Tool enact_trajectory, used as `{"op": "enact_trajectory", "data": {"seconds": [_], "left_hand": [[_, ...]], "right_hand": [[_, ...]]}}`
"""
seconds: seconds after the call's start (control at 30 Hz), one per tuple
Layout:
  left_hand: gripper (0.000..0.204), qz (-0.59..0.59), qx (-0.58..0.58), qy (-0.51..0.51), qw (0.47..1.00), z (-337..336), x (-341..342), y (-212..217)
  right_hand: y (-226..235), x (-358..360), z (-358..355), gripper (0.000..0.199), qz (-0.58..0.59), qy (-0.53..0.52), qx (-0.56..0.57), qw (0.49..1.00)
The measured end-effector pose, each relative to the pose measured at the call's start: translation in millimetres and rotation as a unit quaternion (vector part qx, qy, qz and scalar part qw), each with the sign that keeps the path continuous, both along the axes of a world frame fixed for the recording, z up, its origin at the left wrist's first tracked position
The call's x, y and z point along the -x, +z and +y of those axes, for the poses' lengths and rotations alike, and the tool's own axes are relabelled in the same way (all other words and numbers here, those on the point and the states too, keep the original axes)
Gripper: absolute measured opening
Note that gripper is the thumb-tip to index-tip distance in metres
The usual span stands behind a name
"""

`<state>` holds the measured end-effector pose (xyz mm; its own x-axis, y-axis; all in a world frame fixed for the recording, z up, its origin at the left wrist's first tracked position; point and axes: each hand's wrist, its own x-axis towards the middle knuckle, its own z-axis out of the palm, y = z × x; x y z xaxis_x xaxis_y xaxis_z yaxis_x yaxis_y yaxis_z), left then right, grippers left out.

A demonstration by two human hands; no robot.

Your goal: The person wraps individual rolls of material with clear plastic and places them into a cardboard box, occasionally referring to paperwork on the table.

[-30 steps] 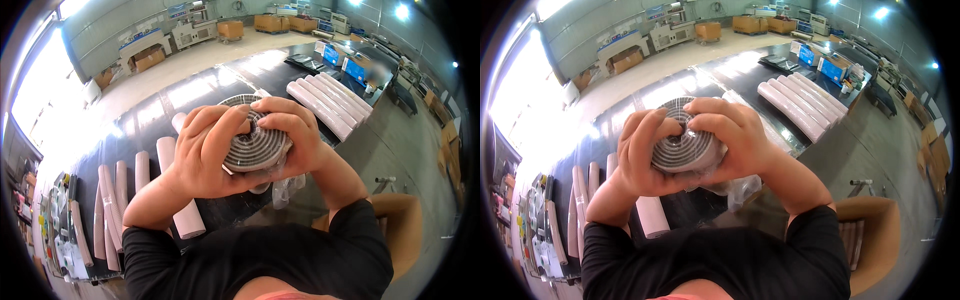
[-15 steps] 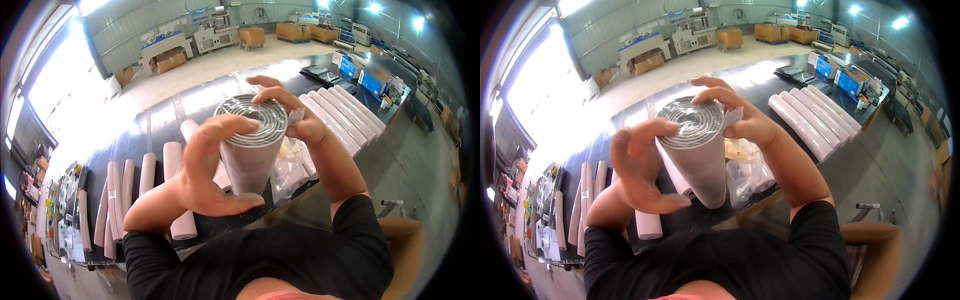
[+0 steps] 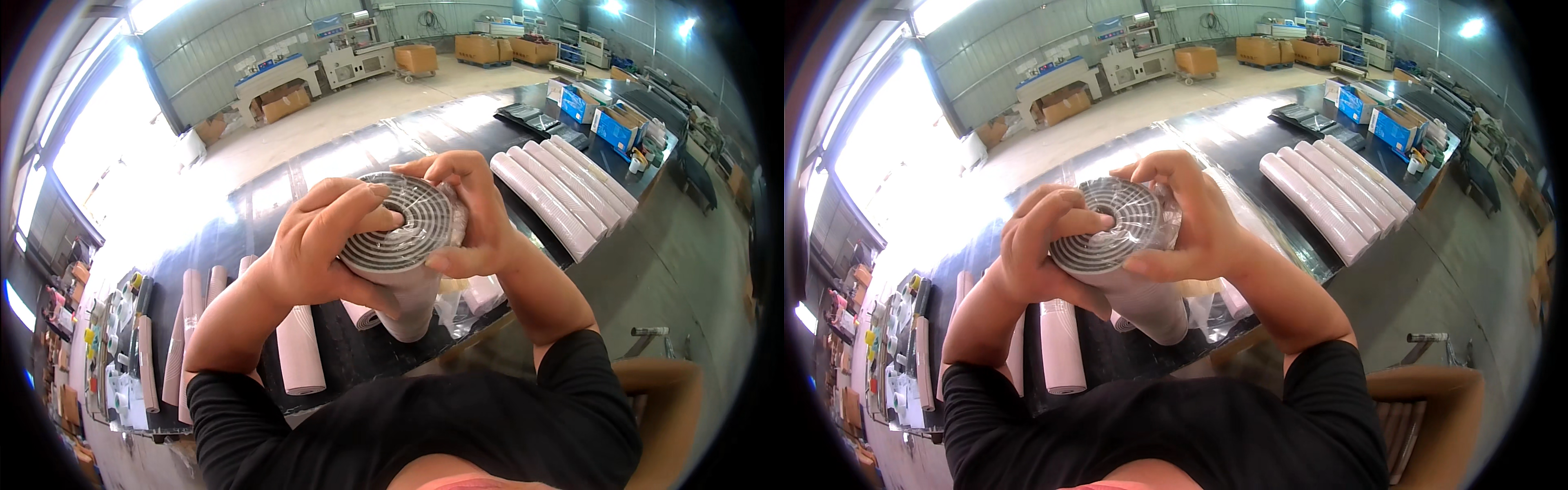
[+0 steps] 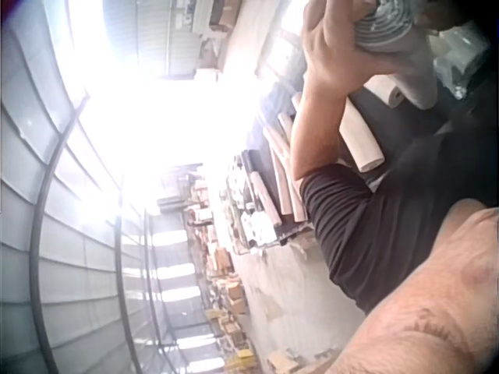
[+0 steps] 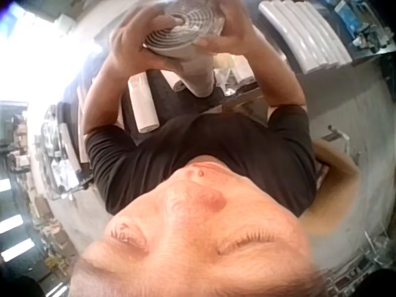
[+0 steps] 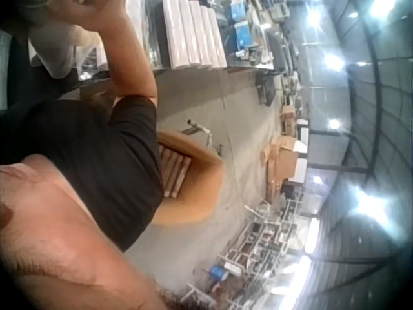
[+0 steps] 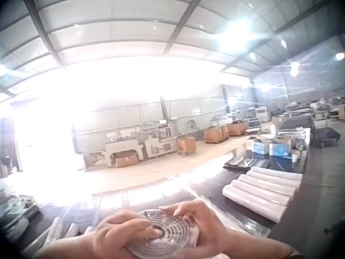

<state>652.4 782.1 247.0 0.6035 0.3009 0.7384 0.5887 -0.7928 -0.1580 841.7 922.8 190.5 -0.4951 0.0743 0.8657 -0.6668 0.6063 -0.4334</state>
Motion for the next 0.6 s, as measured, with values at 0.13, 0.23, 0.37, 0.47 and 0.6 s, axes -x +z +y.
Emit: {"op": "enact_trajectory", "data": {"seconds": [0.13,0.23,0.37,0.47,0.6], "left_hand": [[0.103,0.054,-0.011,0.015,0.998,1,-1,6],[0.113,0.041,0.028,0.018,0.999,4,1,9],[0.137,0.077,0.155,0.013,0.985,2,3,30],[0.131,0.103,0.326,-0.064,0.938,10,4,58],[0.131,0.135,0.288,0.064,0.946,-5,-21,77]], "right_hand": [[1,4,-5,0.075,0.044,-0.040,-0.026,0.998],[20,-6,-9,0.066,0.068,-0.127,-0.090,0.986],[56,-18,-19,0.038,0.036,-0.182,-0.213,0.959],[62,-21,-20,0.022,-0.059,-0.141,-0.213,0.965],[73,-20,-16,0.025,-0.091,-0.080,-0.206,0.971]]}}
